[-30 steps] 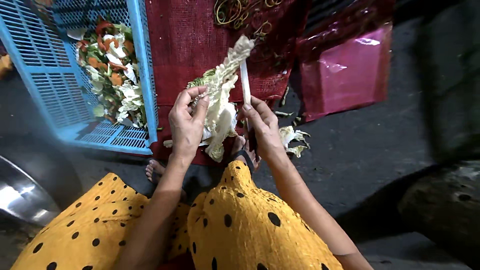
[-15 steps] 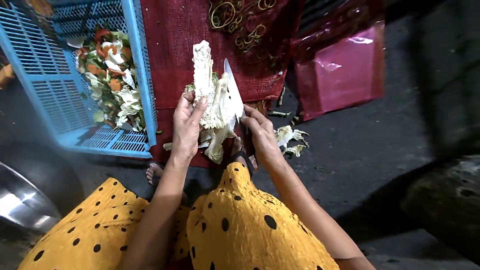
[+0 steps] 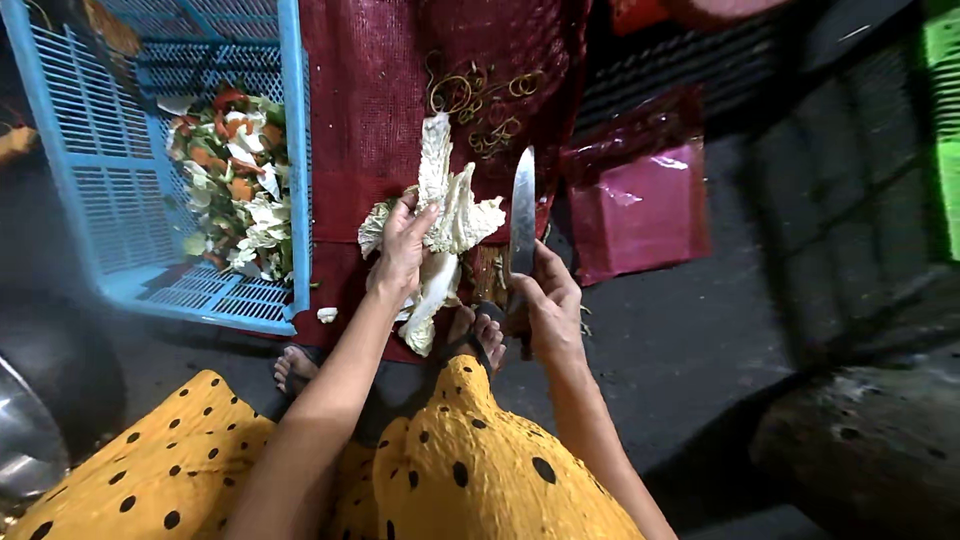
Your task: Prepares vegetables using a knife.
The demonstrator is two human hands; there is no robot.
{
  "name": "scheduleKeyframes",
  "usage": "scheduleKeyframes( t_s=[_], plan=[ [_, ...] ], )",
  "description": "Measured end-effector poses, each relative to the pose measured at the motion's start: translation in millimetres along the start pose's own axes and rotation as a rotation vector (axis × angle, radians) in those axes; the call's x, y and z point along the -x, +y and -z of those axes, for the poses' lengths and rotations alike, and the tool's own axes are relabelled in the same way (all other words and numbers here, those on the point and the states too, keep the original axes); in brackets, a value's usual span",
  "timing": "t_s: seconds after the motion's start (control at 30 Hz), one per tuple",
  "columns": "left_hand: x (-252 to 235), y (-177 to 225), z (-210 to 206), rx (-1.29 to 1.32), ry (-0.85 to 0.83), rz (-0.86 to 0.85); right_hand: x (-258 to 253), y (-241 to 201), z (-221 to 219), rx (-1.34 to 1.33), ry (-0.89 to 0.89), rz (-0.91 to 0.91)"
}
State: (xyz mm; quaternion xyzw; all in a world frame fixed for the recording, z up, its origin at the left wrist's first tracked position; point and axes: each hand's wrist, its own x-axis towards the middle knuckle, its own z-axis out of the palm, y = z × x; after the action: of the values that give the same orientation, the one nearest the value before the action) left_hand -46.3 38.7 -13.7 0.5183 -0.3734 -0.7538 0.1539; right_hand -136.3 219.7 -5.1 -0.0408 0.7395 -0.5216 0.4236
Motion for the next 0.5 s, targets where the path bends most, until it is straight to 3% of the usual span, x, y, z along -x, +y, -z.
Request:
scheduleKeyframes(
  t_s=[0.17, 0.37, 0.5],
  plan=[
    [-23, -38, 17, -0.184, 0.139, -0.028, 3, 4, 2, 0.002, 0.028, 0.015],
    [2, -30, 47, -0.283, 0.262, -0.028, 7, 6, -6, 0.044, -0.047, 0.007],
    [14, -9, 42, -0.176, 0.208, 0.006, 6, 7, -8, 0.001, -0.113, 0.055]
  ],
)
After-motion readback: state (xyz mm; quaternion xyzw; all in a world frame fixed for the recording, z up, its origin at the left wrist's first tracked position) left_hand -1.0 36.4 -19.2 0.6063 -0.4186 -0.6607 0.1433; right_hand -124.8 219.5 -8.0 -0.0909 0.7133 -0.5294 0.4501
